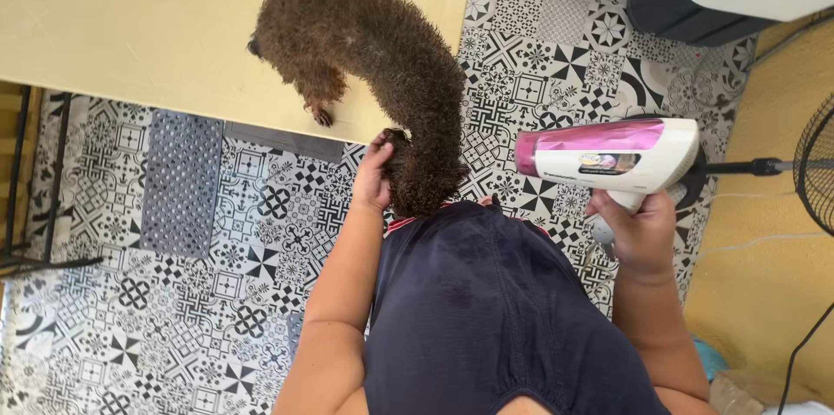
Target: The person uses a hairdryer to dry a small brown dog standing on a grooming table. They hold the dog with one hand while directing airflow with the other, moving along the dog's body to dry its fur.
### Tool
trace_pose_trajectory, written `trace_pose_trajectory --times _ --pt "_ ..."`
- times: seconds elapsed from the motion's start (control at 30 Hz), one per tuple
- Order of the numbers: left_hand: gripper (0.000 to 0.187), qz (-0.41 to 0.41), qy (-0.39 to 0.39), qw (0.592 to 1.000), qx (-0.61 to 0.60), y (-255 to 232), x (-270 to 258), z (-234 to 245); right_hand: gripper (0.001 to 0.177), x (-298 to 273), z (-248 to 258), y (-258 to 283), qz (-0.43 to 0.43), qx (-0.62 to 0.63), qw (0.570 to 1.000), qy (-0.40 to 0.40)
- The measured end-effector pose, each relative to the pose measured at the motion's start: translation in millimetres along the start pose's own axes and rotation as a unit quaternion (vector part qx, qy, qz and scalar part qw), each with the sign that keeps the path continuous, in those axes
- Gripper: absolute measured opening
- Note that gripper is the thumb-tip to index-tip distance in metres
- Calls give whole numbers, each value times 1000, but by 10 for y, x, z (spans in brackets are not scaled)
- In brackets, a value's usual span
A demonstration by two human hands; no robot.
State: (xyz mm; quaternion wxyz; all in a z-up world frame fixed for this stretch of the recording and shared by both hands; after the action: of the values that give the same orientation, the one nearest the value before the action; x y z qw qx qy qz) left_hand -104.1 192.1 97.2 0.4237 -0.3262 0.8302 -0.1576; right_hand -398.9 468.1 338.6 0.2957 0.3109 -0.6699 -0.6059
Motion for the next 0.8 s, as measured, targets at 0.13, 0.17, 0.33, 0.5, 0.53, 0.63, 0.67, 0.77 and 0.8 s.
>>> trace_pose_trajectory --times 0.13,0.17,0.33,0.5,0.53,0.63,0.67,0.77,0.8 --pt "54 -145 -284 947 45 -6 -83 198 26 72 -22 -35 2 -45 998 50" --pt "58 -157 -385 904 100 38 -134 258 27 85 -35 -43 2 -48 997 58" --pt "56 103 -142 973 149 437 -179 192 24 230 -32 -14 25 -40 991 125" --pt "43 -123 7 991 -46 473 -211 -87 21 277 -42 -41 65 -69 979 181" --pt "46 -97 -21 994 -37 424 -218 -138 23 267 -79 -65 53 -51 982 174" --pt "48 -5 -26 999 22 364 -294 -293 27 215 -181 -125 20 -28 988 153" --pt "48 30 -12 998 49 336 -321 -323 26 192 -220 -132 10 -39 988 147" --pt "50 10 5 1000 16 257 -338 -354 30 127 -336 -148 -17 -35 993 114" --pt "50 17 14 1000 10 251 -324 -349 32 116 -368 -146 -25 -29 994 104"
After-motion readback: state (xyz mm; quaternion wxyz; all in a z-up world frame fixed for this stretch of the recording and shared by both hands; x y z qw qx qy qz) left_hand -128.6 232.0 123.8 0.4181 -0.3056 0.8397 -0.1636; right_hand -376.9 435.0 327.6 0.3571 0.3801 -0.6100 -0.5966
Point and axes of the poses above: each hand's wrist, its own x-axis towards the middle knuckle, its own z-axis out of the back of the hand, y = z × x, the point moved 1 cm from there along x, towards the middle knuckle, and after that the axes turned 3 degrees about z, right-handed, at the moved point
